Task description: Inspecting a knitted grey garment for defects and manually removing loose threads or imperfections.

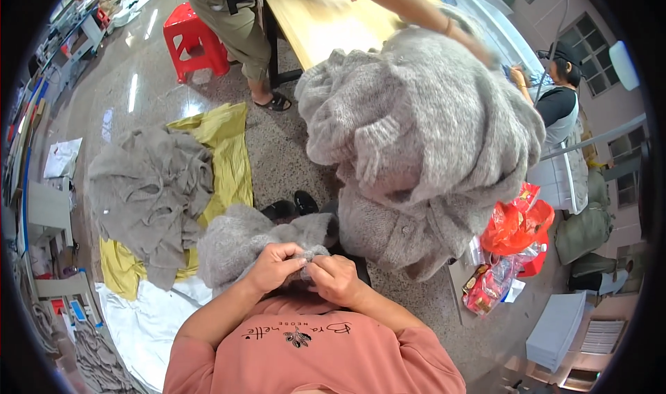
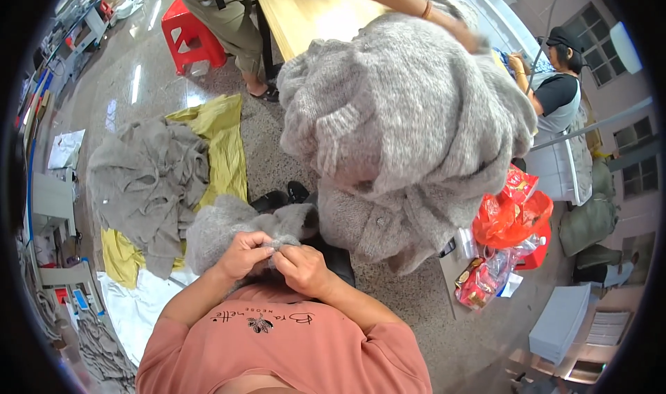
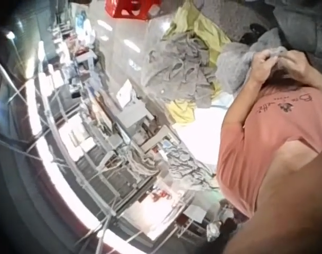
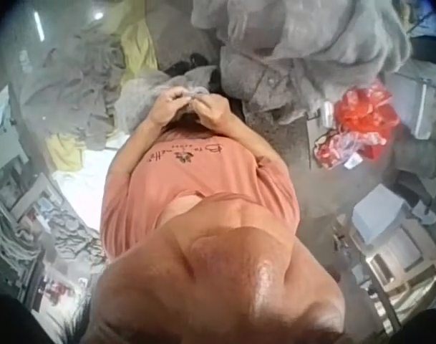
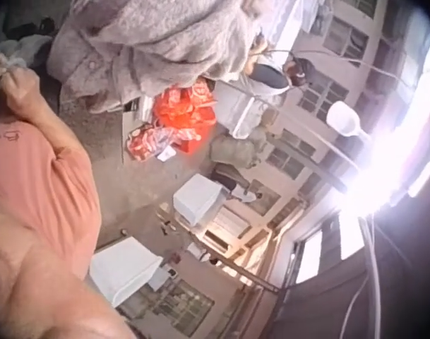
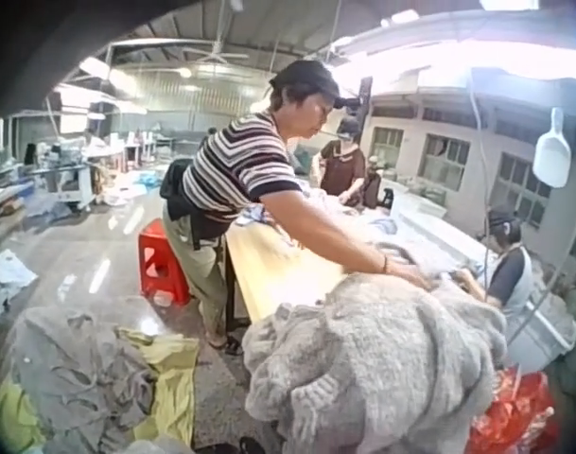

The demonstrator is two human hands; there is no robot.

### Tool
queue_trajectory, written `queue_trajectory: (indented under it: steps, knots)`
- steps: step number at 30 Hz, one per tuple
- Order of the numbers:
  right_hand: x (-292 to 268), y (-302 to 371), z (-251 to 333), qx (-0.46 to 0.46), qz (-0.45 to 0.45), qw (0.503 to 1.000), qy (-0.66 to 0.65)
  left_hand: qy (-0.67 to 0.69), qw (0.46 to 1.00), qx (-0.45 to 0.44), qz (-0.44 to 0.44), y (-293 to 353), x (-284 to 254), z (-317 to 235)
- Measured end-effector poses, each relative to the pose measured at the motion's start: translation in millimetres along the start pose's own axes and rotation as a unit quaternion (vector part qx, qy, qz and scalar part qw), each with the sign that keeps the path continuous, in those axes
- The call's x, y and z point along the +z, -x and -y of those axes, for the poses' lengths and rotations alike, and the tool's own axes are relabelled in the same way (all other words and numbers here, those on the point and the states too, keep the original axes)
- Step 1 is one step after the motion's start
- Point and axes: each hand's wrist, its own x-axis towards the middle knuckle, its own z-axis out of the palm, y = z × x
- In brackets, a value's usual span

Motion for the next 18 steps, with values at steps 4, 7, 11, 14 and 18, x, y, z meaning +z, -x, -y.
queue_trajectory:
  steps: [4,7,11,14,18]
  knots:
    - [4,1,-4,0.023,-0.003,1.0,0.018,0.035,0.999,0.017,-0.008,-1,-5,7]
    - [10,2,-9,0.033,-0.008,0.999,-0.016,0.052,0.997,0.047,-0.043,-3,-1,7]
    - [9,0,-10,0.05,0.019,0.998,-0.028,0.007,0.996,0.065,-0.065,-5,-5,13]
    - [5,-6,-9,0.063,0.016,0.997,-0.046,-0.005,0.995,0.076,-0.065,-5,-5,7]
    - [-1,-14,-18,0.135,0.077,0.97,-0.187,-0.083,0.989,0.078,-0.094,1,-1,2]
